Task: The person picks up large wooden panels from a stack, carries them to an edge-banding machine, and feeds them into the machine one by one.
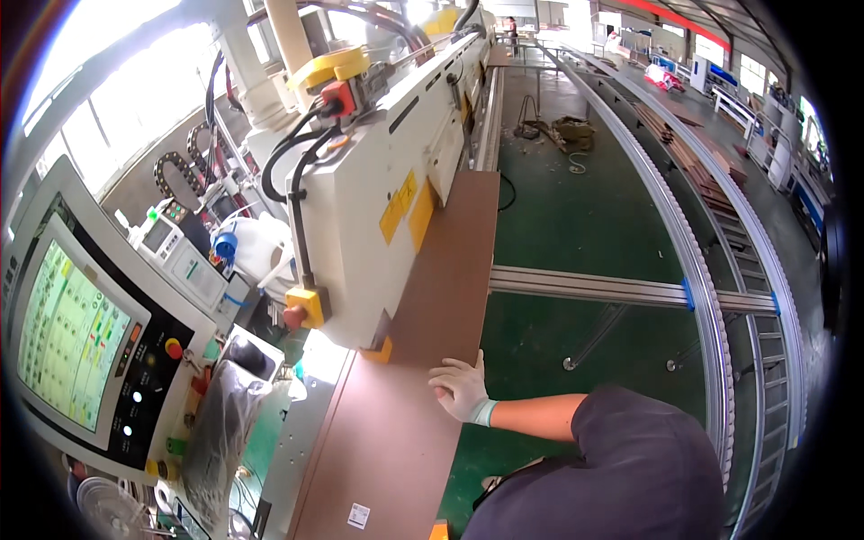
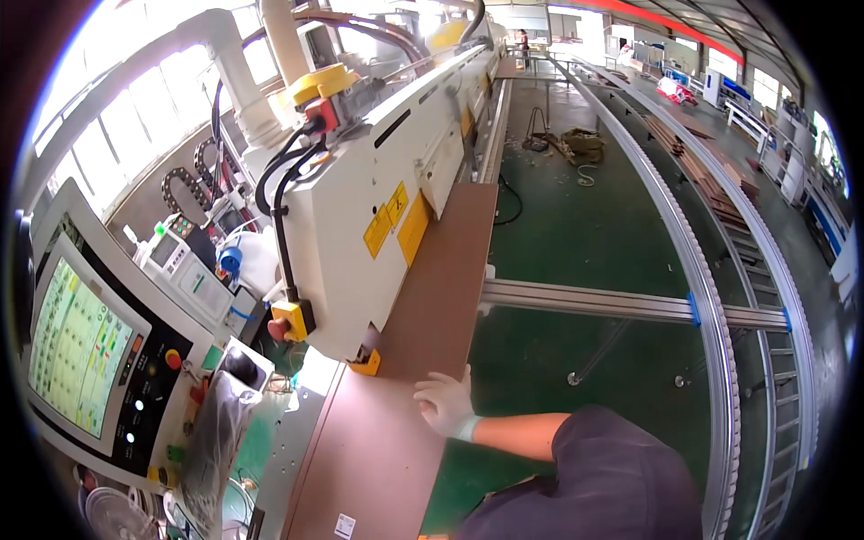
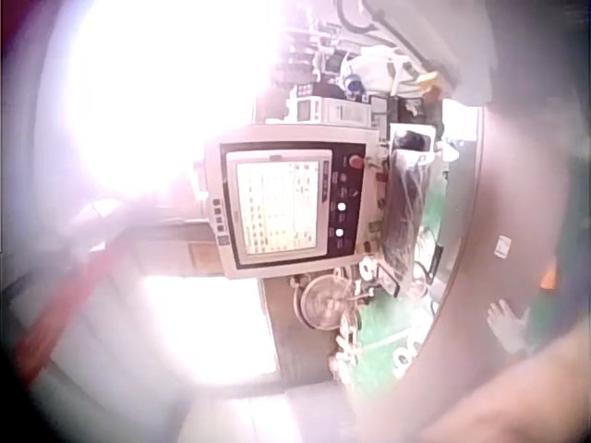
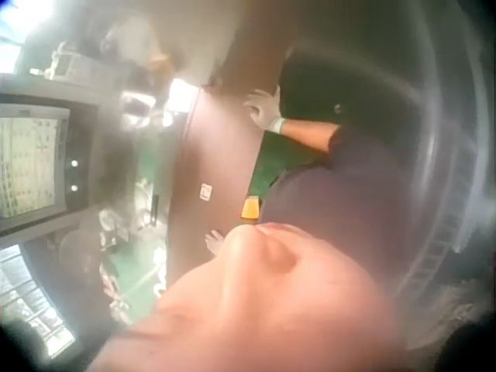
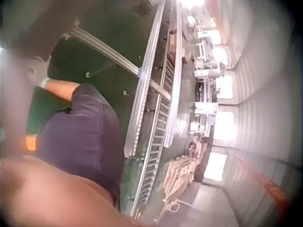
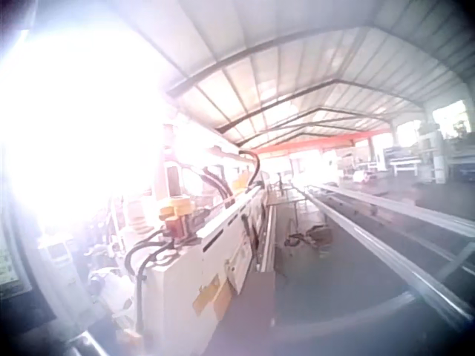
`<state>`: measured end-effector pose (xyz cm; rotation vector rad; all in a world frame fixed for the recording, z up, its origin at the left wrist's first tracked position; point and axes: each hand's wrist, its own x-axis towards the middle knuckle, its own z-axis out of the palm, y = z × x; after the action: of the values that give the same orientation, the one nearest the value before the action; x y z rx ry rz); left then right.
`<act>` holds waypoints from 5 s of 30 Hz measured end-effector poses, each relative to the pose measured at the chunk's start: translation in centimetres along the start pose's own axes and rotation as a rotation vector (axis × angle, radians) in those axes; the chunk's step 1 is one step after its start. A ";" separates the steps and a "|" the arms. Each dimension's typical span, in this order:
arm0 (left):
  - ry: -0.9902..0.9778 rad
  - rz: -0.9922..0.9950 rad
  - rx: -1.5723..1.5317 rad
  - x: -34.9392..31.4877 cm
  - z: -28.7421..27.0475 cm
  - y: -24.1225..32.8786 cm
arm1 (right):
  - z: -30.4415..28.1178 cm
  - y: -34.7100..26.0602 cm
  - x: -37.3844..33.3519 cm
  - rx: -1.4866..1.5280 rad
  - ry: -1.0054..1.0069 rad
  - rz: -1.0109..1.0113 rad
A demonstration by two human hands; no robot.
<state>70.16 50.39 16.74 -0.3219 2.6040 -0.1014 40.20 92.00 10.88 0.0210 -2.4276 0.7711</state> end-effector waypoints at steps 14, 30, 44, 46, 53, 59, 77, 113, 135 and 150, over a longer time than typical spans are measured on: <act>0.447 0.351 -0.265 3.9 1.6 4.7 | 0.4 2.8 4.0 -0.366 -0.178 0.098; 0.742 0.168 -0.229 0.4 3.1 1.8 | 1.6 2.9 6.3 -0.286 0.063 -0.058; 0.135 0.030 0.246 -0.9 6.3 -7.4 | 1.0 -4.1 -4.1 -0.054 -0.149 0.079; 0.067 0.050 0.143 -0.6 0.8 -3.8 | -0.1 -1.9 -2.5 -0.024 -0.128 0.051; 0.600 0.091 -0.122 0.0 -2.3 4.5 | 2.1 1.5 4.0 -0.136 -0.112 -0.024; 0.416 0.213 -0.370 3.9 0.4 0.3 | 2.1 4.5 3.9 -0.301 -0.155 -0.019; 0.372 -0.320 -0.241 6.7 0.0 -2.6 | 2.2 9.3 3.4 -0.034 -0.134 -0.209; 0.653 -0.371 -0.301 27.4 -7.4 9.8 | 1.7 -4.7 -2.8 -0.263 -0.294 -0.024; 0.862 -0.252 -0.356 26.9 -7.6 10.2 | 1.9 2.6 4.3 -0.359 -0.191 0.179; 0.336 -0.325 -0.602 -8.6 13.1 -4.5 | 7.1 -16.4 -10.9 0.073 -0.733 -0.704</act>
<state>84.84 47.97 10.13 -1.0144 2.8340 0.5742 48.53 72.93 8.87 1.3102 -2.7244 0.5636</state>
